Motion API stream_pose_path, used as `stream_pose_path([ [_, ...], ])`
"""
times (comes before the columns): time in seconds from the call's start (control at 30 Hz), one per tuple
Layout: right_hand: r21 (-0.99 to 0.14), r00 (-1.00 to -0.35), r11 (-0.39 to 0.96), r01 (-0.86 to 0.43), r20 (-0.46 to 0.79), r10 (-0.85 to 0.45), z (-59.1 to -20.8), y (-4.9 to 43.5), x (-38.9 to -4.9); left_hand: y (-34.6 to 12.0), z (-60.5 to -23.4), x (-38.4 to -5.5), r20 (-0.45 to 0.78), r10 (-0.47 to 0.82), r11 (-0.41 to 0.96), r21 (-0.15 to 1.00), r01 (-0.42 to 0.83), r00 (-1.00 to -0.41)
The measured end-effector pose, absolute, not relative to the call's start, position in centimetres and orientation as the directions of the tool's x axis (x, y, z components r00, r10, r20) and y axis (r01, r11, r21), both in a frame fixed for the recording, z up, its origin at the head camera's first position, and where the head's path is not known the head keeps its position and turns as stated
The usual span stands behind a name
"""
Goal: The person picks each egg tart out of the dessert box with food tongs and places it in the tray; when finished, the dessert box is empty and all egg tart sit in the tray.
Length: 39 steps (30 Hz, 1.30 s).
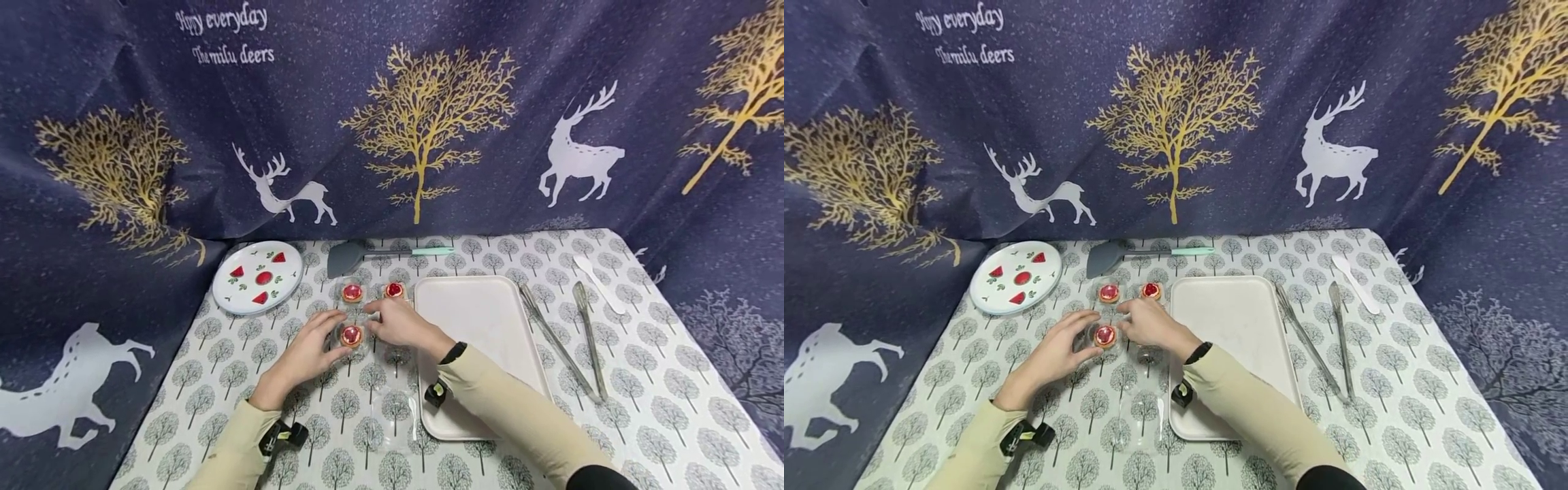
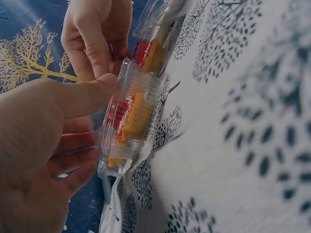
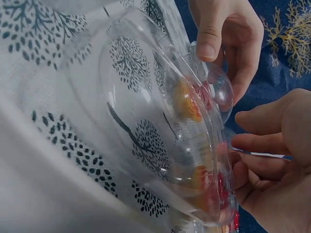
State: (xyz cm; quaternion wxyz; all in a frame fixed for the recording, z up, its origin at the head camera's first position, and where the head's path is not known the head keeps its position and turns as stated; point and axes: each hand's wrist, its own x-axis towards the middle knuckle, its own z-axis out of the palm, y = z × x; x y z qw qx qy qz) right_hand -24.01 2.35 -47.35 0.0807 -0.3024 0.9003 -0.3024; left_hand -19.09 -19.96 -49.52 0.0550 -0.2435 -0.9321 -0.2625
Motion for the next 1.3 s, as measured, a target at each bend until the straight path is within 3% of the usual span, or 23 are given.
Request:
stream_pose_path([
  [0.53,-0.576,-0.789,0.663,-0.478,-0.049,-0.612,-47.7,1.3,-24.7,-20.0,-49.5,-19.3,0.148,0.425,0.752,0.49,0.44,-0.893],
  [0.87,-0.5,-0.755,0.662,-0.559,-0.022,-0.655,-47.7,1.0,-25.3,-19.8,-49.3,-19.5,0.138,0.422,0.755,0.494,0.431,-0.896],
  [1.3,-0.443,-0.793,0.754,-0.484,-0.143,-0.593,-46.8,0.1,-25.1,-19.9,-49.0,-19.8,0.126,0.419,0.749,0.513,0.42,-0.899],
])
